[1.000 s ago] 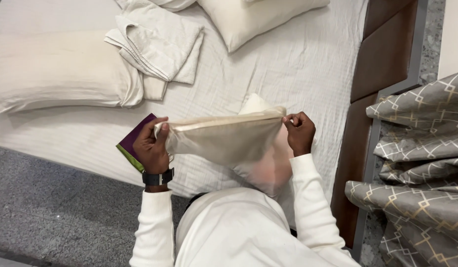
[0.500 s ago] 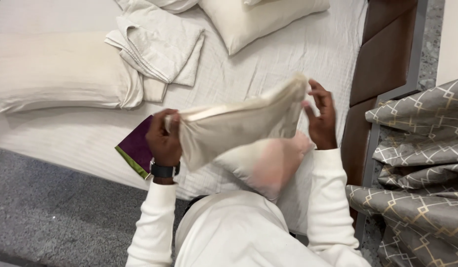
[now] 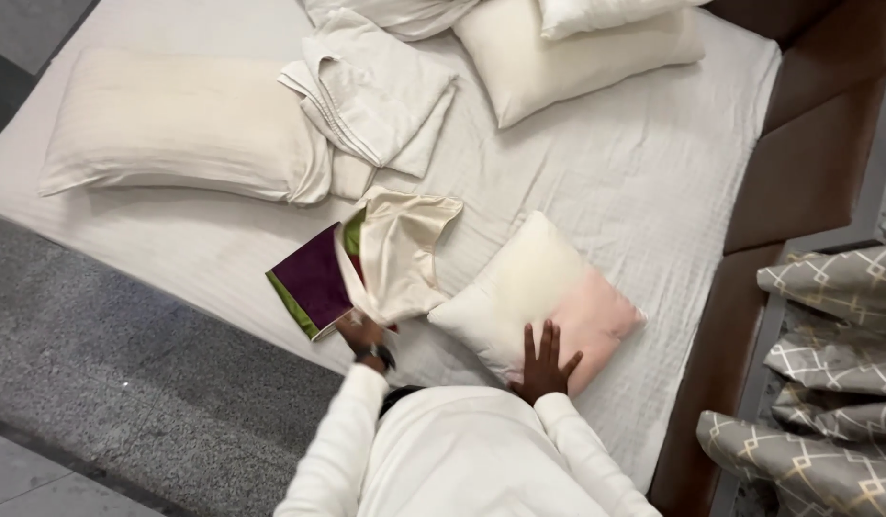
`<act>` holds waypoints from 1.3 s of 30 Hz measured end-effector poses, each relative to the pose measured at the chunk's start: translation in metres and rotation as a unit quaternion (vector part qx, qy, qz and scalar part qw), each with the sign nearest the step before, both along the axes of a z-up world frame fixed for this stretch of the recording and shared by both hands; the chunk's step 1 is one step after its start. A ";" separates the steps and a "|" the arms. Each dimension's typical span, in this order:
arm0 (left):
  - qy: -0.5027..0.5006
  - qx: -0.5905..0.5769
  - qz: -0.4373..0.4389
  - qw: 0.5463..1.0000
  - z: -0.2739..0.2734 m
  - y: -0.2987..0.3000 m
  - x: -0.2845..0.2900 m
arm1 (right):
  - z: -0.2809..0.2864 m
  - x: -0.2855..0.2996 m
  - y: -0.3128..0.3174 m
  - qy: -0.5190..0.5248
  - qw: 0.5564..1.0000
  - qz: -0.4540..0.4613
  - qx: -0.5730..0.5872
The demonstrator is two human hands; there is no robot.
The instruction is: The person lies on a bed and inserts a pillow into a pillowcase by hand. They repeatedly adjust the pillow and case, tucking the corners and smoothing the fabric until the pillow is fully enclosed.
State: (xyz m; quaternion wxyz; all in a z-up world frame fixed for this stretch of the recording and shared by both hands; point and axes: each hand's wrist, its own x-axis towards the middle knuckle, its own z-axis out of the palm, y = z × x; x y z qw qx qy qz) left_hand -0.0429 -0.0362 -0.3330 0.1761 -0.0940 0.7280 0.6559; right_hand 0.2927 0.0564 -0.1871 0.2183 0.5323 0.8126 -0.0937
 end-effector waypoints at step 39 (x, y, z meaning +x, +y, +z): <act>0.179 -0.459 -0.619 0.612 0.011 -0.010 0.019 | -0.019 -0.017 0.007 -0.061 0.997 0.019 0.045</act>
